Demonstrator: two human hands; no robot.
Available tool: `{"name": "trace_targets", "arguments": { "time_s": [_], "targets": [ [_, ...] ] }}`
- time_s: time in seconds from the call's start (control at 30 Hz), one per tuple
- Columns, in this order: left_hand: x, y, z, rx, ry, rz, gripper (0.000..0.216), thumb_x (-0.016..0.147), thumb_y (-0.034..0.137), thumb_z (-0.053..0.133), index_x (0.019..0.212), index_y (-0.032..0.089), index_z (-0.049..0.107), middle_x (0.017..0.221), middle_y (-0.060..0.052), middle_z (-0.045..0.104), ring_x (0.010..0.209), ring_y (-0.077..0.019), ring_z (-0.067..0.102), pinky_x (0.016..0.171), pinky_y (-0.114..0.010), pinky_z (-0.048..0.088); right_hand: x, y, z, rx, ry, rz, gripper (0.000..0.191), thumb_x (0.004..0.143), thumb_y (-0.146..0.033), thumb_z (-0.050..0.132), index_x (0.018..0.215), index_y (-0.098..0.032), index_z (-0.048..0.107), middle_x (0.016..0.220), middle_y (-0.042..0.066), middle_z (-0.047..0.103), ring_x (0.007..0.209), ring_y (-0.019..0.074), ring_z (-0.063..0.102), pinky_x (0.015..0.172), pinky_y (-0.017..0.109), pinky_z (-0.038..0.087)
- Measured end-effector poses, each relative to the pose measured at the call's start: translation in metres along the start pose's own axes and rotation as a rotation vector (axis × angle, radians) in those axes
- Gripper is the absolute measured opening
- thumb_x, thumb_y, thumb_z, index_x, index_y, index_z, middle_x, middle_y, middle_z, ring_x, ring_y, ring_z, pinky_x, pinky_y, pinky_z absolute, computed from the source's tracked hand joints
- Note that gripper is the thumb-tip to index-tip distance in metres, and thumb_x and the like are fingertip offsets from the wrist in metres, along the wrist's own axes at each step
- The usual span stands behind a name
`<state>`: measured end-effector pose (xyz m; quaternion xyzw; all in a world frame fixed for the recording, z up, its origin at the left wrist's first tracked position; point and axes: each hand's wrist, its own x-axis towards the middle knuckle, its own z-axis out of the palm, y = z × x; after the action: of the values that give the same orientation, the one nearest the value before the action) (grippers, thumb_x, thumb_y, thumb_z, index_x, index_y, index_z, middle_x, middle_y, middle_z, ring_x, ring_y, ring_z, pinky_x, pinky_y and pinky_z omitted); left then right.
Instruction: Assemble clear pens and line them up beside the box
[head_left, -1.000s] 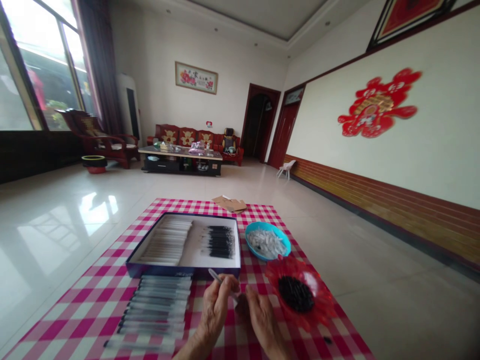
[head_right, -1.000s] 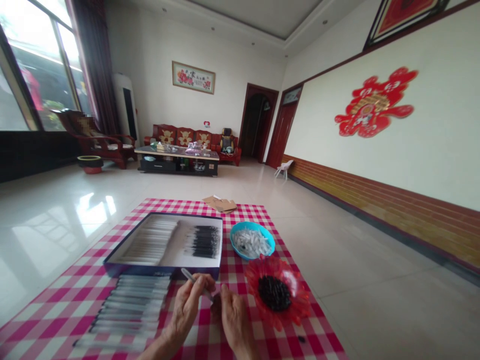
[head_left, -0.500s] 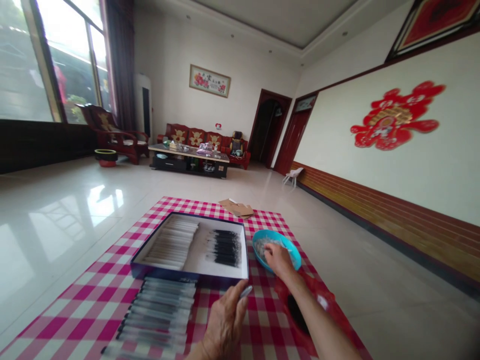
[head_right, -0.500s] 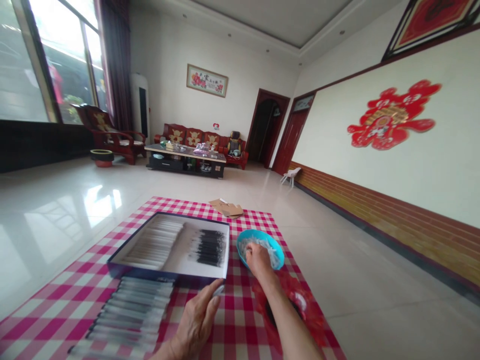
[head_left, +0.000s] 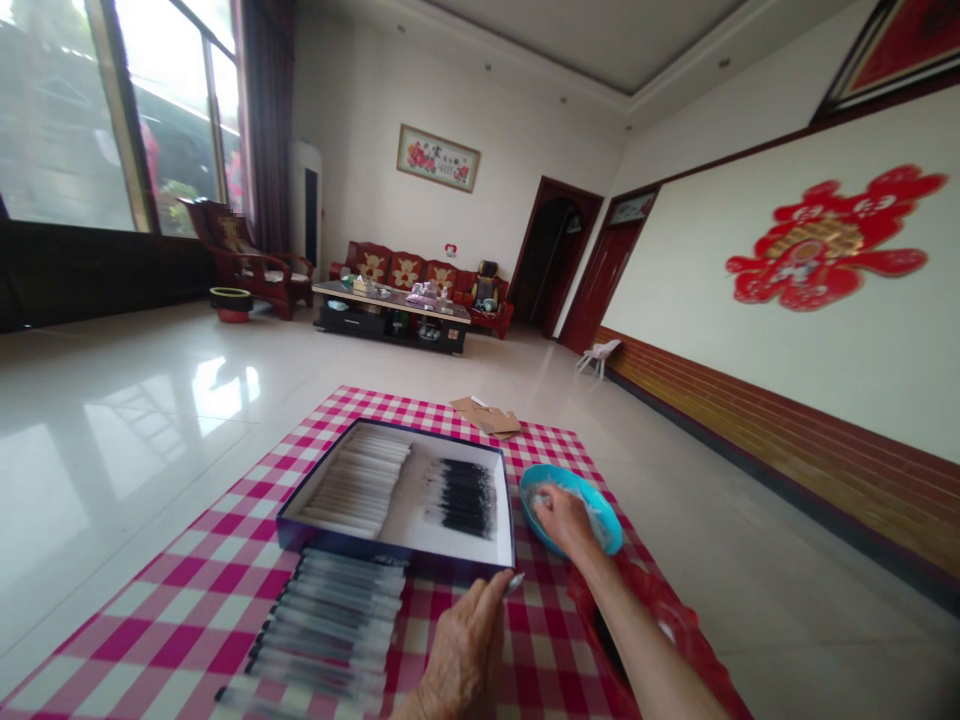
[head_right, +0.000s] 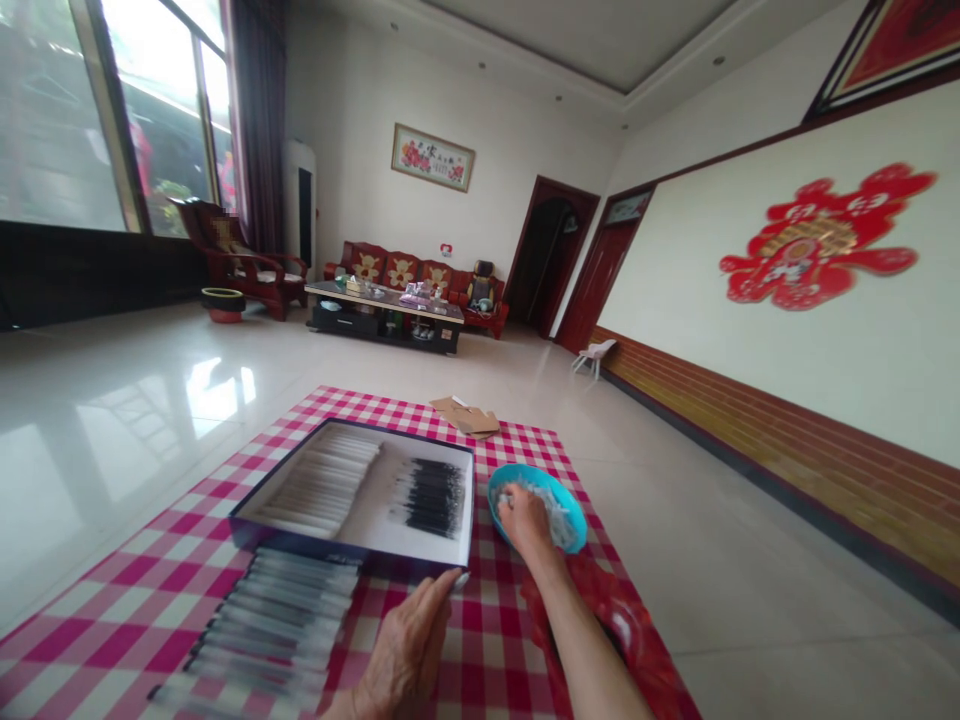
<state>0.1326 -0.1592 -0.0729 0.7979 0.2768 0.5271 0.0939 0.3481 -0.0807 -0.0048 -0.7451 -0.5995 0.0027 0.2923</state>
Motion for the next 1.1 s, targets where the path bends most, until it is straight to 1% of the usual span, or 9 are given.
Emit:
{"name": "trace_targets", "arguments": {
  "time_s": [0.13,0.23,0.37,0.47,0.53,0.63,0.83,0.97,1.1],
  "targets": [
    [-0.004,0.000,0.001,-0.031,-0.016,0.012,0.038,0.094,0.013,0.031,0.129,0.015,0.045,0.089,-0.010,0.067,0.079,-0.0175,0.066,0.070,-0.028,0.057,-0.037,-0.018,-0.020,0.152,0.042,-0.062,0.024,0.078,-0.026,0.055,0.099,-0.018,0.065,0.083,0.006,0.072,0.074,0.0198,0.066,0.071,0.029,0.051],
    [-0.007,0.001,0.001,-0.035,-0.014,0.044,0.041,0.093,0.012,0.031,0.133,0.016,0.041,0.099,-0.011,0.068,0.087,-0.0186,0.066,0.076,-0.030,0.056,-0.077,-0.033,-0.029,0.354,0.095,-0.069,0.026,0.081,-0.034,0.055,0.101,-0.018,0.062,0.086,0.007,0.071,0.076,0.0203,0.066,0.072,0.029,0.052],
    [-0.007,0.003,0.000,-0.071,-0.043,0.029,0.042,0.093,0.011,0.035,0.133,0.018,0.040,0.104,-0.010,0.067,0.088,-0.0181,0.065,0.075,-0.028,0.056,-0.126,-0.045,-0.031,0.653,0.086,0.032,0.033,0.080,-0.038,0.061,0.107,-0.019,0.062,0.095,0.007,0.070,0.086,0.0225,0.066,0.076,0.030,0.052],
    [-0.006,0.003,-0.001,-0.103,-0.067,0.018,0.041,0.092,0.011,0.035,0.133,0.018,0.040,0.100,-0.010,0.067,0.084,-0.0175,0.065,0.072,-0.028,0.056,-0.149,-0.047,-0.025,0.838,0.078,0.148,0.040,0.078,-0.044,0.064,0.110,-0.020,0.063,0.106,0.008,0.069,0.096,0.0252,0.064,0.080,0.031,0.052],
    [-0.006,0.004,-0.002,-0.120,-0.089,0.014,0.041,0.093,0.012,0.035,0.133,0.017,0.040,0.097,-0.009,0.066,0.083,-0.0173,0.064,0.071,-0.027,0.056,-0.157,-0.047,-0.019,0.949,0.062,0.234,0.044,0.076,-0.046,0.066,0.111,-0.020,0.063,0.107,0.009,0.068,0.096,0.0255,0.064,0.079,0.032,0.052],
    [-0.005,0.006,-0.005,-0.146,-0.125,0.027,0.039,0.093,0.012,0.036,0.131,0.017,0.043,0.094,-0.009,0.066,0.083,-0.0173,0.064,0.072,-0.027,0.056,-0.161,-0.045,-0.011,1.112,0.070,0.330,0.041,0.077,-0.045,0.067,0.108,-0.019,0.063,0.098,0.007,0.070,0.086,0.0217,0.065,0.074,0.030,0.052],
    [-0.003,0.011,-0.008,-0.165,-0.159,0.033,0.037,0.093,0.013,0.035,0.127,0.017,0.046,0.092,-0.010,0.065,0.082,-0.0177,0.064,0.071,-0.028,0.056,-0.160,-0.047,-0.005,1.408,0.111,0.410,0.030,0.075,-0.039,0.071,0.098,-0.021,0.065,0.094,0.004,0.070,0.084,0.0180,0.065,0.072,0.027,0.052],
    [-0.002,0.012,-0.008,-0.170,-0.178,0.018,0.036,0.093,0.013,0.035,0.127,0.016,0.047,0.088,-0.009,0.064,0.081,-0.0178,0.064,0.071,-0.028,0.055,-0.162,-0.047,-0.006,1.430,0.118,0.420,0.032,0.074,-0.039,0.072,0.100,-0.022,0.065,0.095,0.004,0.070,0.085,0.0183,0.065,0.072,0.027,0.052],
    [-0.001,0.012,-0.010,-0.176,-0.228,0.009,0.038,0.093,0.013,0.034,0.129,0.018,0.045,0.092,-0.009,0.065,0.081,-0.0177,0.064,0.071,-0.028,0.055,-0.164,-0.045,-0.005,1.319,0.079,0.369,0.031,0.077,-0.041,0.068,0.102,-0.023,0.065,0.101,0.004,0.069,0.087,0.0183,0.064,0.072,0.027,0.052]
  ]
}}
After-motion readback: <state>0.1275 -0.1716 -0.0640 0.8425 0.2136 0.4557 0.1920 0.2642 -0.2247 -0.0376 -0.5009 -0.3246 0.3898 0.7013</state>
